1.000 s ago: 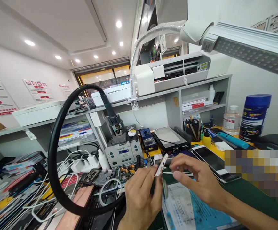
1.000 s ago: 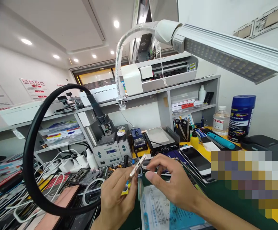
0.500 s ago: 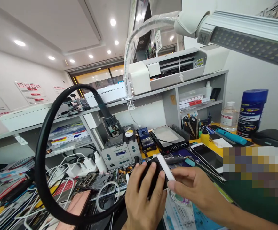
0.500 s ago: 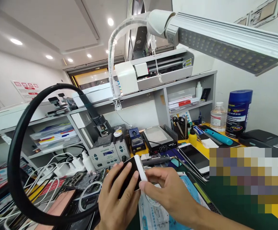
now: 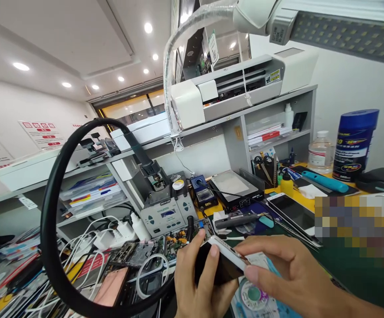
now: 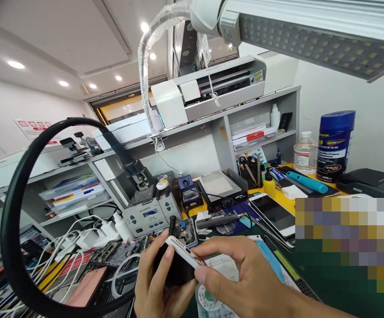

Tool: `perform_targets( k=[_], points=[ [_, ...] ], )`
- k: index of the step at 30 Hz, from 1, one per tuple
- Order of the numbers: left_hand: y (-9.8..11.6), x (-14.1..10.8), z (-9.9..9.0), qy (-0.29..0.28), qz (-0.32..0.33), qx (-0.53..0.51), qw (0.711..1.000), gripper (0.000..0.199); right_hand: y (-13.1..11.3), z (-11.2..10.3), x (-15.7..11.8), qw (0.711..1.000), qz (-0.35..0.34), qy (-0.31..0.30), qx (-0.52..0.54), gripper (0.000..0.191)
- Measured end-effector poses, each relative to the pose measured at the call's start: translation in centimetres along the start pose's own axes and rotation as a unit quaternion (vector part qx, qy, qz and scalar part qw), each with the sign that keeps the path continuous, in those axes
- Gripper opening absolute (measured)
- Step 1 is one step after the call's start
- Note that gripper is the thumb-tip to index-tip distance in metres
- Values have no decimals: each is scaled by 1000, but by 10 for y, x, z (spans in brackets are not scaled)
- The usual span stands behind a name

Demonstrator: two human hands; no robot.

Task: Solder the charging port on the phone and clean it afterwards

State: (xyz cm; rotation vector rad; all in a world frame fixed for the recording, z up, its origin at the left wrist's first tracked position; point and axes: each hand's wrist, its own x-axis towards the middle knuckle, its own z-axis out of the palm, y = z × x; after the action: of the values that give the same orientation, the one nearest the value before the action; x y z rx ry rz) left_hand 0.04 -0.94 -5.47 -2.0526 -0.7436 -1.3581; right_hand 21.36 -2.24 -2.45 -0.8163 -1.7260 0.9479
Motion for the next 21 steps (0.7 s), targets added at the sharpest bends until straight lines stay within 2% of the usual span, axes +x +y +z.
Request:
perform_targets(
  k=[5,9,12,14,18,21],
  points=[
    [3,2,1,20,15,30,999,48,-4,-2,3,998,6,-17,57,19],
    [11,6,7,78,-17,45,996,30,-2,-1,3,996,17,-9,82,17],
    [13,9,11,122,-22,53,991,26,1,-2,3,996,18,-3,85,17],
    [12,10,10,122,-12,65,990,27,1,-2,3,996,15,-10,87,18],
    [7,8,3,84,16,91,992,25,1,-3,5,995,6,-28,96,18],
    [5,8,0,83,29,93,992,20,1,-4,5,995,-2,-25,96,18]
  ],
)
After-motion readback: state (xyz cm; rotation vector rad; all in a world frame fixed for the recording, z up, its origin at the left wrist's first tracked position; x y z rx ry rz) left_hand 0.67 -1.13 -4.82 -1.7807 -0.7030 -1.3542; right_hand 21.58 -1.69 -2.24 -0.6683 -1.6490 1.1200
